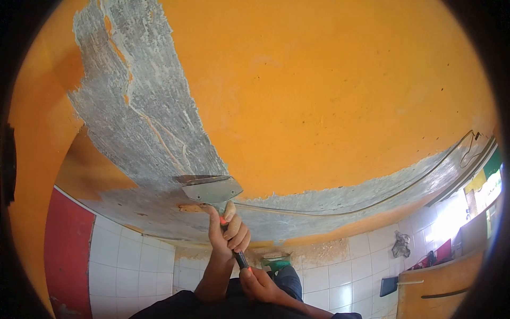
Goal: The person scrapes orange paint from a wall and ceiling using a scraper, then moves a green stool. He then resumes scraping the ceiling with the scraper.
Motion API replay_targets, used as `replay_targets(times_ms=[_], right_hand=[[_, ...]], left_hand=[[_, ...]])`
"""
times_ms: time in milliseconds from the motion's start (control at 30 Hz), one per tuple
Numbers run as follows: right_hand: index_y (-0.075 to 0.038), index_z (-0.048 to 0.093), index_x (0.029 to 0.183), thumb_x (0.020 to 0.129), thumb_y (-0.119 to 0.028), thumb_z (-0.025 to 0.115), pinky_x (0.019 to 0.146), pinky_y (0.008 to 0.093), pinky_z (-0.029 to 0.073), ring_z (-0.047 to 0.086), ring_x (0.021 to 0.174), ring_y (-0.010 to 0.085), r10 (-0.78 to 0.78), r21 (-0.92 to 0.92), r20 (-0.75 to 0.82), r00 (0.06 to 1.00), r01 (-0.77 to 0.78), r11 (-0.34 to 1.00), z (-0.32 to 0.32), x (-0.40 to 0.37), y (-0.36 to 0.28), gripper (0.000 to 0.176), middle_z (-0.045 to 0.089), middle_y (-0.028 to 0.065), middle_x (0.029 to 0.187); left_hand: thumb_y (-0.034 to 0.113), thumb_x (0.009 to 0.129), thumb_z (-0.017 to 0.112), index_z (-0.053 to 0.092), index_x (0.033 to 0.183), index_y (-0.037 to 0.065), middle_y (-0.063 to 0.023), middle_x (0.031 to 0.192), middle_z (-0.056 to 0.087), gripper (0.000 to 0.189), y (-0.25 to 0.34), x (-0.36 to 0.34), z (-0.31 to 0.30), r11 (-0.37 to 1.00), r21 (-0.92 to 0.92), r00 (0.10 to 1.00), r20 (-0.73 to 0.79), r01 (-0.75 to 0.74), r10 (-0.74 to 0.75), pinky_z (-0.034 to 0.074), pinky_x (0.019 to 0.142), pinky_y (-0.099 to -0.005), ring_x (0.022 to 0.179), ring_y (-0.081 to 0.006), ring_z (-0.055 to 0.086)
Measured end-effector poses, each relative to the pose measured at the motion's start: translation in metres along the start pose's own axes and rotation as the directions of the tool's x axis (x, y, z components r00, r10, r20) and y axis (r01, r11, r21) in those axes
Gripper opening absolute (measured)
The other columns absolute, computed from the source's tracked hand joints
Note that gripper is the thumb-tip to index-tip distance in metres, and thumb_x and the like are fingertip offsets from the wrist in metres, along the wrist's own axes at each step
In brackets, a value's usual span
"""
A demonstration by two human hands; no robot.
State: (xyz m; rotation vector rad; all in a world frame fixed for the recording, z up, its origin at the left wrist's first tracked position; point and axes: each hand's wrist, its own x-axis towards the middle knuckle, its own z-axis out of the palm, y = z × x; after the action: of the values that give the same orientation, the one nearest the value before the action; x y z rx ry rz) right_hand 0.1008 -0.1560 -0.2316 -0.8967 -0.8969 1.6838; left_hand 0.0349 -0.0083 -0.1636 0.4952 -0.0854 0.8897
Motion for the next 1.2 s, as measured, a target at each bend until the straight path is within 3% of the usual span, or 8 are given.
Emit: replay_targets(times_ms=[333, 400, 433, 533, 600, 733, 900, 1200], right_hand=[[-0.007, 0.044, 0.074, 0.099, -0.037, 0.033, 0.042, 0.0225, 0.033, 0.041, 0.043, 0.0073, 0.009, -0.008, -0.021, 1.0, -0.009, 1.0, -0.005, 0.004, -0.001, 0.04, 0.044, -0.0019, 0.054], [-0.007, 0.044, 0.076, 0.099, -0.037, 0.034, 0.042, 0.0226, 0.034, 0.042, 0.045, 0.0074, -0.07, -0.248, -0.014, 0.997, 0.065, 0.967, -0.014, 0.013, -0.006, 0.039, 0.043, -0.002, 0.054], [-0.007, 0.044, 0.076, 0.099, -0.037, 0.034, 0.042, 0.0226, 0.034, 0.042, 0.045, 0.0074, -0.067, -0.253, -0.011, 0.998, 0.062, 0.965, -0.014, 0.012, -0.007, 0.039, 0.043, -0.002, 0.054], [-0.007, 0.041, 0.074, 0.099, -0.045, 0.031, 0.045, 0.0216, 0.034, 0.04, 0.046, 0.0093, -0.03, -0.229, -0.01, 1.0, 0.027, 0.973, -0.011, 0.011, -0.007, 0.045, 0.042, 0.0005, 0.057], [-0.008, 0.044, 0.079, 0.099, -0.041, 0.033, 0.044, 0.0226, 0.036, 0.043, 0.048, 0.0078, 0.024, 0.016, 0.093, 0.995, -0.026, 1.0, -0.014, 0.001, -0.002, 0.04, 0.044, -0.0008, 0.059], [-0.008, 0.043, 0.08, 0.099, -0.04, 0.033, 0.045, 0.0222, 0.035, 0.042, 0.049, 0.0075, 0.115, 0.042, 0.151, 0.982, -0.123, 0.991, -0.01, -0.007, -0.021, 0.039, 0.045, -0.0003, 0.061], [-0.008, 0.042, 0.082, 0.099, -0.042, 0.033, 0.045, 0.0219, 0.034, 0.041, 0.049, 0.007, 0.044, -0.05, 0.127, 0.991, -0.037, 0.998, -0.014, -0.002, -0.023, 0.039, 0.044, -0.0008, 0.062], [-0.008, 0.042, 0.079, 0.098, -0.044, 0.033, 0.045, 0.0221, 0.034, 0.042, 0.05, 0.0073, 0.026, -0.009, 0.079, 0.997, -0.026, 1.0, -0.016, 0.004, -0.005, 0.042, 0.044, -0.0014, 0.062]], left_hand=[[0.055, 0.096, 0.023, 0.041, 0.085, 0.013, 0.006, 0.048, 0.03, 0.047, -0.002, 0.004, -0.01, 1.0, -0.021, 0.999, 0.037, -0.014, 0.014, 0.028, 0.029, -0.0197, 0.033, -0.005, 0.028], [0.054, 0.096, 0.023, 0.041, 0.087, 0.013, 0.0056, 0.048, 0.032, 0.046, 0.0, 0.008, -0.01, 0.998, -0.047, 0.995, 0.091, -0.031, 0.036, 0.03, 0.03, -0.0204, 0.033, -0.0055, 0.029], [0.054, 0.096, 0.023, 0.041, 0.087, 0.013, 0.0055, 0.048, 0.032, 0.046, 0.003, 0.011, -0.007, 0.999, -0.025, 0.992, 0.121, -0.042, 0.045, 0.03, 0.03, -0.0203, 0.033, -0.0054, 0.03], [0.054, 0.096, 0.023, 0.041, 0.087, 0.013, 0.0054, 0.048, 0.032, 0.046, 0.001, 0.009, -0.006, 0.999, -0.008, 0.993, 0.11, -0.04, 0.041, 0.03, 0.029, -0.0203, 0.033, -0.0054, 0.03], [0.054, 0.096, 0.023, 0.041, 0.087, 0.013, 0.0053, 0.048, 0.032, 0.046, -0.003, 0.003, -0.003, 1.0, -0.021, 0.998, 0.066, -0.023, 0.025, 0.03, 0.029, -0.0205, 0.033, -0.0054, 0.03], [0.056, 0.095, 0.024, 0.04, 0.083, 0.014, 0.0059, 0.047, 0.029, 0.047, -0.006, 0.001, 0.011, 0.999, -0.04, 0.999, -0.02, -0.031, 0.03, 0.028, 0.029, -0.0191, 0.032, -0.0049, 0.027], [0.057, 0.095, 0.025, 0.04, 0.083, 0.014, 0.0056, 0.047, 0.03, 0.047, -0.003, 0.003, 0.01, 0.998, -0.051, 0.997, 0.067, -0.044, 0.048, 0.028, 0.029, -0.0191, 0.032, -0.005, 0.027], [0.055, 0.096, 0.025, 0.041, 0.087, 0.013, 0.0055, 0.049, 0.033, 0.046, -0.006, 0.003, -0.009, 0.999, -0.035, 0.997, 0.081, -0.011, 0.014, 0.03, 0.03, -0.0203, 0.033, -0.0055, 0.03]])
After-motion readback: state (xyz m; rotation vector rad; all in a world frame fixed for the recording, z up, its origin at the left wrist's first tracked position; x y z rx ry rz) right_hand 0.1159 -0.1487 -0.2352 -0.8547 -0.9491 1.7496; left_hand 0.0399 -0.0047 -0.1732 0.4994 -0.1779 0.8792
